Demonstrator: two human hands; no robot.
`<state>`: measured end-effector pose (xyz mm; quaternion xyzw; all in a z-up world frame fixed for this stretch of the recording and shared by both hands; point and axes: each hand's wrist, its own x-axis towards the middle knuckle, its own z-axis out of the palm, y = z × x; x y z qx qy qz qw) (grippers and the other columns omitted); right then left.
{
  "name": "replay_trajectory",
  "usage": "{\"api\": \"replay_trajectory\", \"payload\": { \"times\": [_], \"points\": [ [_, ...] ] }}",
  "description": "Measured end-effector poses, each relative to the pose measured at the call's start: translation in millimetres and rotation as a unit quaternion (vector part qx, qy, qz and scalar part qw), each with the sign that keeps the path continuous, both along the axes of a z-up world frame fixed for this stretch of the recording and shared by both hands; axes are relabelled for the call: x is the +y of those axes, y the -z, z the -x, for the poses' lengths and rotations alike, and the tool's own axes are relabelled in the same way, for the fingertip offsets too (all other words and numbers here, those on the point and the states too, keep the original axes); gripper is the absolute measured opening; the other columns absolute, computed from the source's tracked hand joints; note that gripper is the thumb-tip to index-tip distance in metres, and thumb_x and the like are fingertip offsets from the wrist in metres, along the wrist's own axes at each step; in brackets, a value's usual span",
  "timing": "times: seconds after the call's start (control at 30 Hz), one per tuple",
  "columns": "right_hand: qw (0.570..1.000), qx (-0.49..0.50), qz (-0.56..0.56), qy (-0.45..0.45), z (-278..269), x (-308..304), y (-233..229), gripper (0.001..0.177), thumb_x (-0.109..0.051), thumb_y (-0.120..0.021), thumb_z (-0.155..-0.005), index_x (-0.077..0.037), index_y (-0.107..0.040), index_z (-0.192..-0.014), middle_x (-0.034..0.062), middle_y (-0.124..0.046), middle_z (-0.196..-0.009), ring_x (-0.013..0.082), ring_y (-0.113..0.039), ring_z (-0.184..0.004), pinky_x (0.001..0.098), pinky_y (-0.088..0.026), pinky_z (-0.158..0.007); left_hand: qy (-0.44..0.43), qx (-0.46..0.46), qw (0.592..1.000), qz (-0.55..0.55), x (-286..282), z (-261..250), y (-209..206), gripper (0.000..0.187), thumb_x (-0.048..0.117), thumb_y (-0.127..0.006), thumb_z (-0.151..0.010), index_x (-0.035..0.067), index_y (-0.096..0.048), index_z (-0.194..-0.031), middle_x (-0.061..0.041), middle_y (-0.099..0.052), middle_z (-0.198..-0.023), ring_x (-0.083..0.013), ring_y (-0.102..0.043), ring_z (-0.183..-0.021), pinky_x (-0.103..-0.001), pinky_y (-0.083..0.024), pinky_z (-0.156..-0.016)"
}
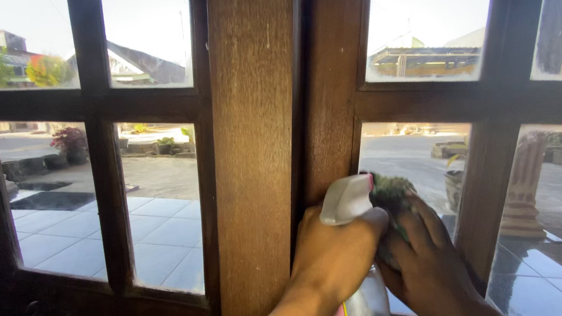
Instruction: The person cleans a glass door by spraying a liquid from a bottle and wiping the glass panes with a cloth.
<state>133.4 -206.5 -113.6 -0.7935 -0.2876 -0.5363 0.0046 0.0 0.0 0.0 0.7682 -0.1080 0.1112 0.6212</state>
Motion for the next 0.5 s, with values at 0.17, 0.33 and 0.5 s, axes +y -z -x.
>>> {"api": "replay_trajectory", "payload": {
  "times": [0.17,0.33,0.5],
  "points": [
    [0.971,-0.043,0.233,0.009,14,-21,-1,0.049,-0.027,-0.082,-0.069,-0.014,-0.073,-0.114,0.0187,-0.056,-0.136,0.0464,-0.038,-0.140,0.0629,-0.029,-0.113,0.008,-0.002,1.000,-0.003,3,-2,7,0.041,0.033,-0.059,-0.077,0.009,-0.075,-0.105,-0.013,-0.077,-0.084,-0.0228,-0.076,-0.081,-0.037,-0.056,-0.078],
    [0.993,-0.113,-0.009,-0.038,37,2,-54,0.045,-0.019,-0.082,-0.071,-0.006,-0.072,-0.113,0.0245,-0.052,-0.137,0.0424,-0.048,-0.132,0.0521,-0.038,-0.113,0.017,-0.005,1.000,0.003,3,-3,5,0.035,0.031,-0.059,-0.075,0.002,-0.073,-0.089,-0.016,-0.073,-0.073,-0.0233,-0.073,-0.069,-0.038,-0.057,-0.070],
    [0.994,-0.099,-0.022,-0.032,30,11,-36,0.033,-0.010,-0.080,-0.075,0.001,-0.071,-0.106,0.0214,-0.054,-0.137,0.0390,-0.051,-0.134,0.0532,-0.044,-0.116,0.011,-0.018,1.000,0.003,0,-14,20,0.038,0.033,-0.059,-0.075,0.001,-0.075,-0.089,-0.017,-0.075,-0.073,-0.0240,-0.074,-0.069,-0.039,-0.057,-0.069]
  ]
}}
